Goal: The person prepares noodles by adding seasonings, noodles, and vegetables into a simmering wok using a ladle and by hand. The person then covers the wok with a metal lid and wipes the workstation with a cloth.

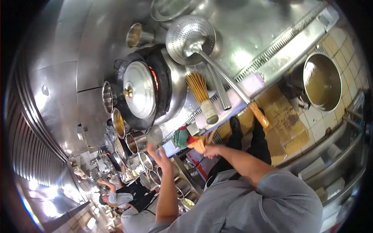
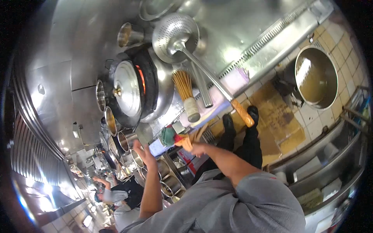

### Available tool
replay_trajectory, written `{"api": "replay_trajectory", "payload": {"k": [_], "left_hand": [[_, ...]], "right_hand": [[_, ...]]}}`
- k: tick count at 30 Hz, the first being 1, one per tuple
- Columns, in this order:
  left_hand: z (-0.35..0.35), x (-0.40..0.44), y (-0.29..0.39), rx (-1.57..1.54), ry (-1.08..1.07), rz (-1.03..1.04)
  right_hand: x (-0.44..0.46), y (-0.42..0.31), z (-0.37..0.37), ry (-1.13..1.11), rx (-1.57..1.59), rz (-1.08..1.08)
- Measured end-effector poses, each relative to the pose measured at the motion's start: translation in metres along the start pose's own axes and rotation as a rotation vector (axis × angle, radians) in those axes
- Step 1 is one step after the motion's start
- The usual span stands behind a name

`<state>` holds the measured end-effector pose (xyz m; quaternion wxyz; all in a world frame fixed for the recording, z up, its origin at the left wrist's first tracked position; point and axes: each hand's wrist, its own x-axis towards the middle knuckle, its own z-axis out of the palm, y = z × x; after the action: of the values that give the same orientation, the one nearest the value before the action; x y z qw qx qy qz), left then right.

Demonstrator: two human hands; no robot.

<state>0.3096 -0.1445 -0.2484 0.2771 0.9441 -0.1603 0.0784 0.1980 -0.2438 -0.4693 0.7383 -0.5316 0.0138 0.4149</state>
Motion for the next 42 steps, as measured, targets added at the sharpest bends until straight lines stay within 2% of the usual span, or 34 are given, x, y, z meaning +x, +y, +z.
{"api": "replay_trajectory", "payload": {"k": [1,2,3,4,6,7,8,9,10,11,12,14,15,17,18,20,22,24,25,26,27,28,29,30,32,34,35,36,37,38,39,40,41,42], "left_hand": [[0.002,-0.025,0.008,-0.162,-0.011,-0.159],[-0.004,-0.048,-0.005,-0.239,-0.186,-0.346],[-0.001,-0.077,-0.026,-0.396,-0.274,-0.394],[0.004,-0.102,-0.042,-0.275,-0.381,-0.403],[0.020,-0.148,-0.065,-0.488,-0.485,-0.876],[0.032,-0.157,-0.068,-0.501,-0.599,-1.047],[0.040,-0.151,-0.056,-0.542,-0.600,-1.042],[0.045,-0.136,-0.030,-0.811,-0.678,-1.237],[0.048,-0.130,-0.014,-1.087,-0.754,-1.426],[0.070,-0.134,-0.027,-1.346,-0.678,-1.266],[0.078,-0.133,-0.023,-1.389,-0.669,-1.264],[0.088,-0.124,-0.015,-1.410,-0.427,-1.177],[0.093,-0.129,-0.016,-1.440,-0.417,-1.175],[0.102,-0.145,-0.019,-0.976,-0.303,-1.101],[0.110,-0.153,-0.026,-1.000,-0.300,-1.109],[0.124,-0.175,-0.042,-1.081,-0.221,-0.899],[0.112,-0.193,-0.052,-1.258,-0.267,-0.896],[0.086,-0.210,-0.064,-1.364,-0.553,-1.133],[0.062,-0.210,-0.057,-1.415,-0.622,-1.117],[0.052,-0.215,-0.059,-1.436,-0.590,-1.134],[0.043,-0.222,-0.063,-1.408,-0.739,-1.067],[0.035,-0.233,-0.069,-1.374,-0.880,-0.996],[0.046,-0.250,-0.087,-1.140,-1.039,-0.703],[0.059,-0.261,-0.090,-1.054,-1.032,-0.378],[0.068,-0.269,-0.097,-0.673,-1.011,-0.323],[0.065,-0.256,-0.091,-0.539,-0.897,-0.163],[0.056,-0.244,-0.076,-0.564,-0.849,-0.292],[0.045,-0.230,-0.061,-0.756,-0.806,-0.454],[0.051,-0.226,-0.063,-0.869,-0.726,-0.537],[0.056,-0.221,-0.065,-0.970,-0.630,-0.629],[0.051,-0.214,-0.062,-0.969,-0.638,-0.610],[0.046,-0.210,-0.060,-1.120,-0.602,-0.714],[0.040,-0.205,-0.058,-1.272,-0.555,-0.823],[0.037,-0.201,-0.064,-1.271,-0.549,-0.827]], "right_hand": [[-0.001,0.013,0.008,-0.073,-0.067,-0.023],[-0.003,0.031,0.011,-0.146,-0.136,-0.041],[-0.004,0.054,0.007,-0.233,-0.682,-0.334],[-0.007,0.068,-0.003,-0.329,-1.230,-0.620],[-0.070,0.036,-0.011,-0.153,-0.642,0.144],[-0.090,0.017,-0.009,-0.101,-0.639,0.053],[-0.098,0.003,-0.001,-0.059,-0.635,-0.036],[-0.090,0.005,0.007,-0.027,-0.776,-0.107],[-0.110,-0.017,0.017,0.143,-0.982,-0.295],[-0.132,-0.039,0.029,0.415,-0.952,-0.518],[-0.137,-0.049,0.034,0.398,-0.986,-0.501],[-0.144,-0.067,0.040,0.305,-0.657,-0.413],[-0.159,-0.087,0.044,0.317,-0.681,-0.280],[-0.156,-0.065,0.051,0.336,-0.739,-0.232],[-0.153,-0.049,0.050,0.363,-0.778,-0.199],[-0.144,-0.018,0.048,0.365,-0.851,-0.119],[-0.147,0.002,0.043,0.321,-0.822,0.217],[-0.147,0.045,0.024,0.271,-0.734,0.062],[-0.145,0.073,0.013,0.271,-0.728,0.009],[-0.159,0.063,0.015,0.379,-0.899,0.131],[-0.163,0.061,0.016,0.477,-1.049,0.275],[-0.165,0.050,0.023,0.435,-1.076,0.276],[-0.165,0.039,0.030,0.464,-0.973,0.212],[-0.164,0.023,0.039,0.500,-0.863,0.148],[-0.145,0.004,0.059,0.333,-0.772,0.018],[-0.132,-0.011,0.082,0.185,-0.711,-0.008],[-0.124,-0.008,0.089,0.151,-0.787,-0.038],[-0.120,-0.013,0.097,0.209,-0.844,0.021],[-0.118,-0.026,0.107,0.199,-0.773,-0.074],[-0.116,-0.035,0.112,0.234,-0.774,-0.078],[-0.111,-0.043,0.117,0.265,-0.783,-0.106],[-0.109,-0.048,0.122,0.284,-0.788,-0.131],[-0.108,-0.055,0.122,0.291,-0.797,-0.077],[-0.105,-0.062,0.119,0.293,-0.808,-0.022]]}}
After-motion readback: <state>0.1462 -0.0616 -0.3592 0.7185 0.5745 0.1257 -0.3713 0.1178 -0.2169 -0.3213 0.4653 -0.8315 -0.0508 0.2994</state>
